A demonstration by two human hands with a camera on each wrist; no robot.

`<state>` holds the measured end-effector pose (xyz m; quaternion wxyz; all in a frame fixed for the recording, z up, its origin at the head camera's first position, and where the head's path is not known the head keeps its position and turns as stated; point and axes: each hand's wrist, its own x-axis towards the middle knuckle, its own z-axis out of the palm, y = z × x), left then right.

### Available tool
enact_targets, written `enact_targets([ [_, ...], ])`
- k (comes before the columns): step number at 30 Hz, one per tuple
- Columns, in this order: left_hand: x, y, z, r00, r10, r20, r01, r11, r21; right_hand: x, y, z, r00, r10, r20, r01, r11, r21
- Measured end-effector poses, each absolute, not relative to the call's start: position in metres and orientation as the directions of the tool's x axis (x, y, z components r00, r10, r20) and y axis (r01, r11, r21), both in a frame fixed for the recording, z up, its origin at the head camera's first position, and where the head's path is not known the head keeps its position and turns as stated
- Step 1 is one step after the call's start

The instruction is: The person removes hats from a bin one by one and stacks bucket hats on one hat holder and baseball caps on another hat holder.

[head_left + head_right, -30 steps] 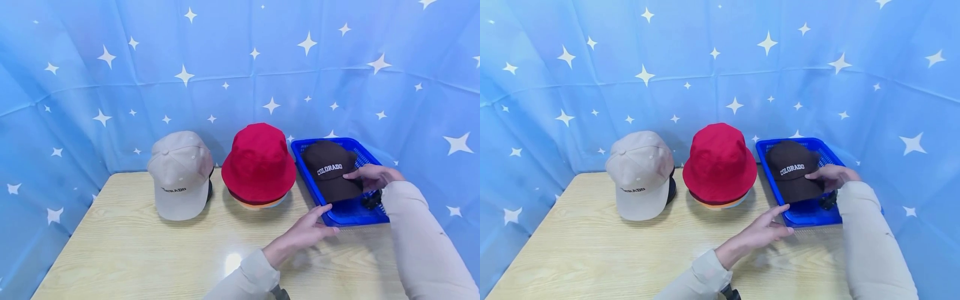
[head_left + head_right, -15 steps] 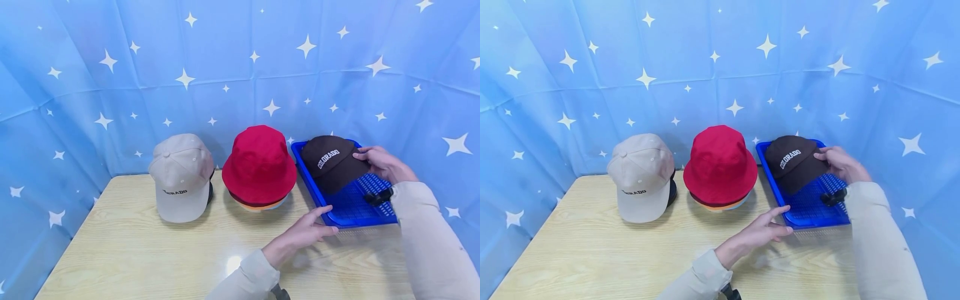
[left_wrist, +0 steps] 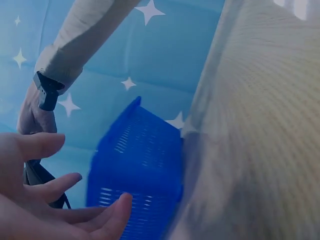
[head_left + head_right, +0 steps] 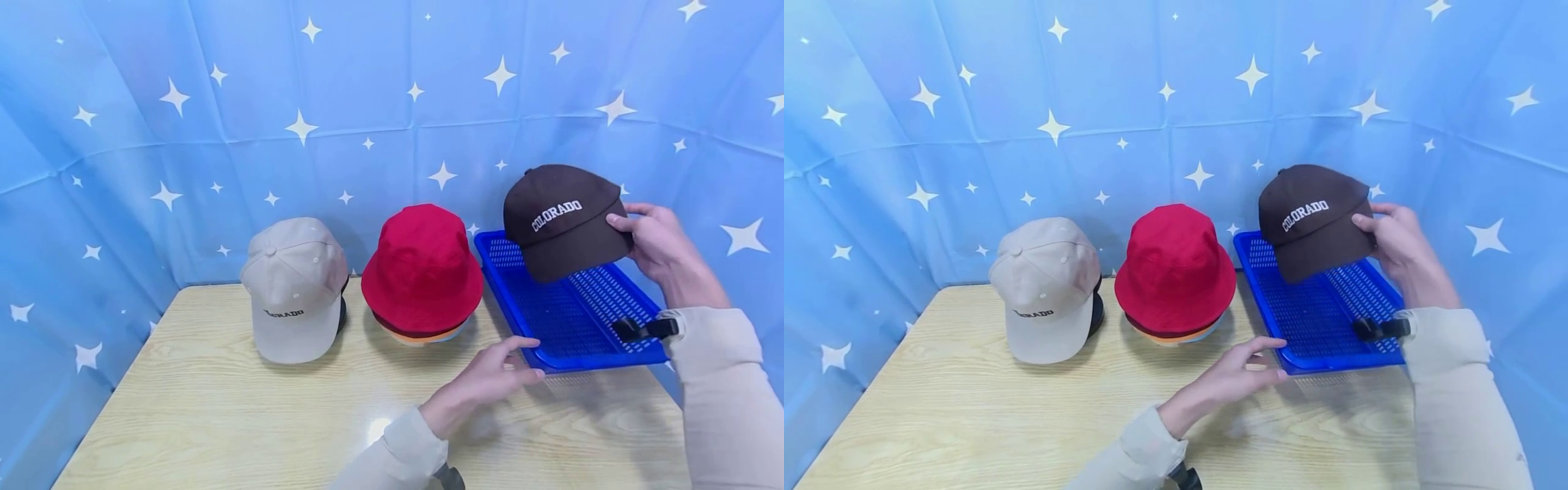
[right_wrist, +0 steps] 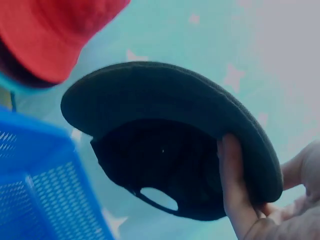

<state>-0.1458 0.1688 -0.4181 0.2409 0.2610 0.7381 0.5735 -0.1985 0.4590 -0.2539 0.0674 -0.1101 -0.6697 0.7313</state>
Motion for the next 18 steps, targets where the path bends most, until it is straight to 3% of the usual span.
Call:
enact_targets([
  [4,-0.142,0.152,-0.403,-0.767,0.641,0.0,0.2,0.239,0.95,-0.19,0.438,-0.241,-0.961,0.274,0.03,-0.075,-0.157,-0.985],
  [10,-0.139,0.108,-0.374,-0.751,0.645,0.143,0.225,0.045,0.973,-0.168,0.395,-0.224,-0.947,0.266,0.18,-0.243,-0.228,-0.943],
  [18,-0.148,0.034,-0.344,-0.823,0.482,0.301,0.278,-0.12,0.953,-0.159,0.325,-0.221,-0.881,0.245,0.404,-0.471,-0.395,-0.789],
])
